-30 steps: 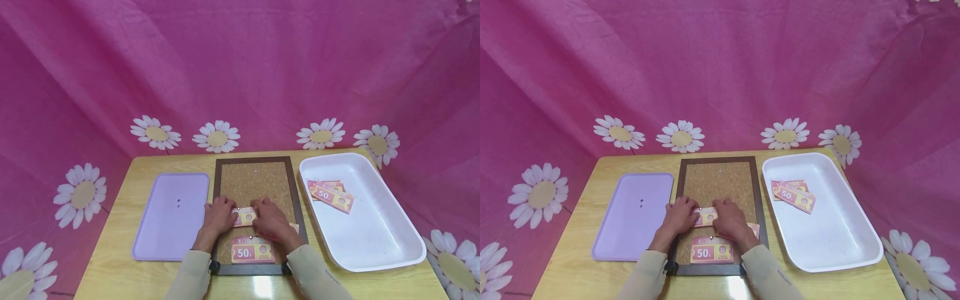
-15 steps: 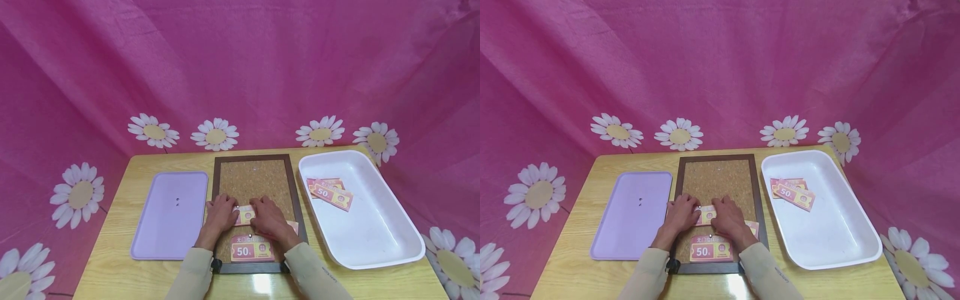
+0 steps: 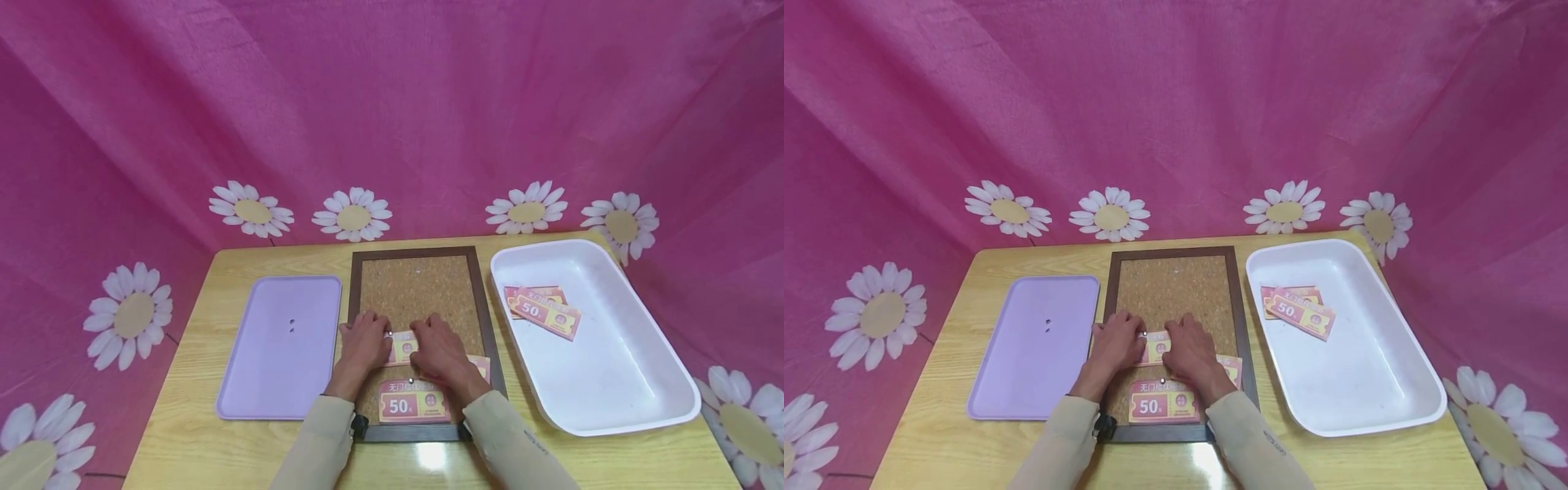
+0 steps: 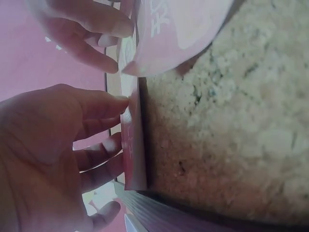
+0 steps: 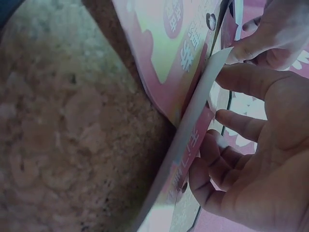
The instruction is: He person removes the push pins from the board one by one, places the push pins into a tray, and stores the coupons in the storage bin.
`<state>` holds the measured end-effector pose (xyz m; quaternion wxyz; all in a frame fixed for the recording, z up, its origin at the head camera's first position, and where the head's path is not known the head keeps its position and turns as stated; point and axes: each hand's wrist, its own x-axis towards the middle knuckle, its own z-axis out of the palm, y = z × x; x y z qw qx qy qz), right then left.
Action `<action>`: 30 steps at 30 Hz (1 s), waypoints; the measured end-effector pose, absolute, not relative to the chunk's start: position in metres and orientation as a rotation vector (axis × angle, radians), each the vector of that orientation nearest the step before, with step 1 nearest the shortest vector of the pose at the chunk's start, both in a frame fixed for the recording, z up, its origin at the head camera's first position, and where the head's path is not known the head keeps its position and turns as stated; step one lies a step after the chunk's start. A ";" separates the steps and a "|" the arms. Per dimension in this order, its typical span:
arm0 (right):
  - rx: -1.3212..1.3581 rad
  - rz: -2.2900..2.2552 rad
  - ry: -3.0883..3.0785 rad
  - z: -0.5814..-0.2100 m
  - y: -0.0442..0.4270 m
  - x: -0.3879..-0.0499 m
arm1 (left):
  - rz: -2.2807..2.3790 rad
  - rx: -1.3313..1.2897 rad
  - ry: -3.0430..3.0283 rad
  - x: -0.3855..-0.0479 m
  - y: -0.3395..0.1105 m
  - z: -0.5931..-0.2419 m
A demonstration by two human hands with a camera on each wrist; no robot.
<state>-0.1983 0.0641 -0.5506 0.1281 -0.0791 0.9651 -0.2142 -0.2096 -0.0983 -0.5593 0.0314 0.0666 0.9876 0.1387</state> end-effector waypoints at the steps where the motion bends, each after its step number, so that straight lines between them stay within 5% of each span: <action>1: -0.229 -0.623 2.806 -0.551 0.064 -0.199 | 0.429 0.201 3.044 -0.210 -0.098 -0.559; 30: -0.242 -0.834 2.753 -0.550 0.059 -0.197 | 0.388 0.145 3.100 -0.212 -0.094 -0.565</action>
